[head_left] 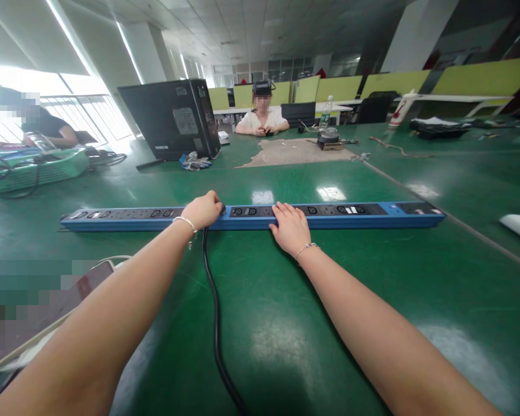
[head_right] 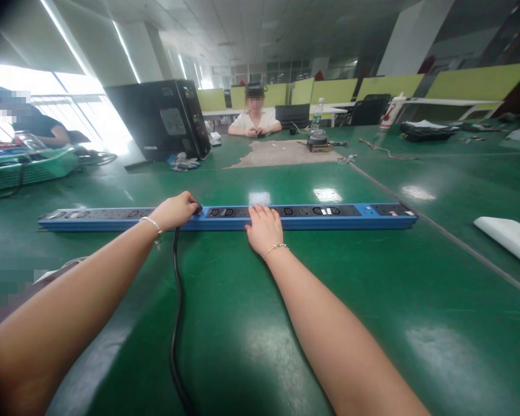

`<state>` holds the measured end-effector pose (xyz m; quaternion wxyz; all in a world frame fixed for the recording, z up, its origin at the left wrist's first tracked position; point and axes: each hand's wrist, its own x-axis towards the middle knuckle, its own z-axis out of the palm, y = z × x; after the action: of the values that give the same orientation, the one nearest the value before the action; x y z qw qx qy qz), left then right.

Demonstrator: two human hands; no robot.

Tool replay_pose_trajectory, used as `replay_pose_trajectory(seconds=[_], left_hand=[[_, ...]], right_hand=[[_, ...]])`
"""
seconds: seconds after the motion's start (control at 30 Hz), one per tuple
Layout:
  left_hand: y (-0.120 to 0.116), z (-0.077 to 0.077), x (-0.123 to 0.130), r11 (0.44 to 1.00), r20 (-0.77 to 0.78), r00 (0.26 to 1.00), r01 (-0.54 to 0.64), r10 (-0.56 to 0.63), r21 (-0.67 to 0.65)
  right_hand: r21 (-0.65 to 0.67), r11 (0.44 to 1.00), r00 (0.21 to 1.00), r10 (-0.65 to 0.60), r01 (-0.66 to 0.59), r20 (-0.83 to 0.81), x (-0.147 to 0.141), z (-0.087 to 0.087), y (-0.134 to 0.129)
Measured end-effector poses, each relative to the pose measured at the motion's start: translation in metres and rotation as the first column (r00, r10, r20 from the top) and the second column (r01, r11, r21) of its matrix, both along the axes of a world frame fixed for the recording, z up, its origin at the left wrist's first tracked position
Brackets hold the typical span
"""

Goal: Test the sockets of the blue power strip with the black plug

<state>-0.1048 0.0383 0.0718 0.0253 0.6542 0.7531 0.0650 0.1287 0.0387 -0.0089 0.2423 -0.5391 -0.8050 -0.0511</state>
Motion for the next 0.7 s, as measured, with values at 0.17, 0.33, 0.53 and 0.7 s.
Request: replay_pose_trajectory(seconds=[0.17, 0.33, 0.53, 0.7], left_hand=[[0.004, -0.003, 0.002, 0.999, -0.113, 0.993, 0.024, -0.027, -0.029], [0.0, -0.004, 0.009, 0.997, -0.166, 0.985, 0.042, -0.053, -0.067], [-0.007, -0.004, 0.022, 0.998, -0.234, 0.971, 0.032, -0.046, -0.063], [-0.015, -0.01, 0.025, 0.999, -0.254, 0.967, 0.022, -0.027, -0.024]], right_hand=[[-0.006, 1.0, 1.0, 0.0, 0.0, -0.007, 0.0, 0.0, 0.001], [-0.006, 1.0, 1.0, 0.002, -0.002, -0.002, 0.001, 0.001, -0.001], [-0.019, 1.0, 1.0, 0.004, -0.004, 0.003, 0.001, 0.004, -0.003], [-0.082, 0.987, 0.99, -0.14, 0.141, 0.015, 0.016, 0.006, -0.001]])
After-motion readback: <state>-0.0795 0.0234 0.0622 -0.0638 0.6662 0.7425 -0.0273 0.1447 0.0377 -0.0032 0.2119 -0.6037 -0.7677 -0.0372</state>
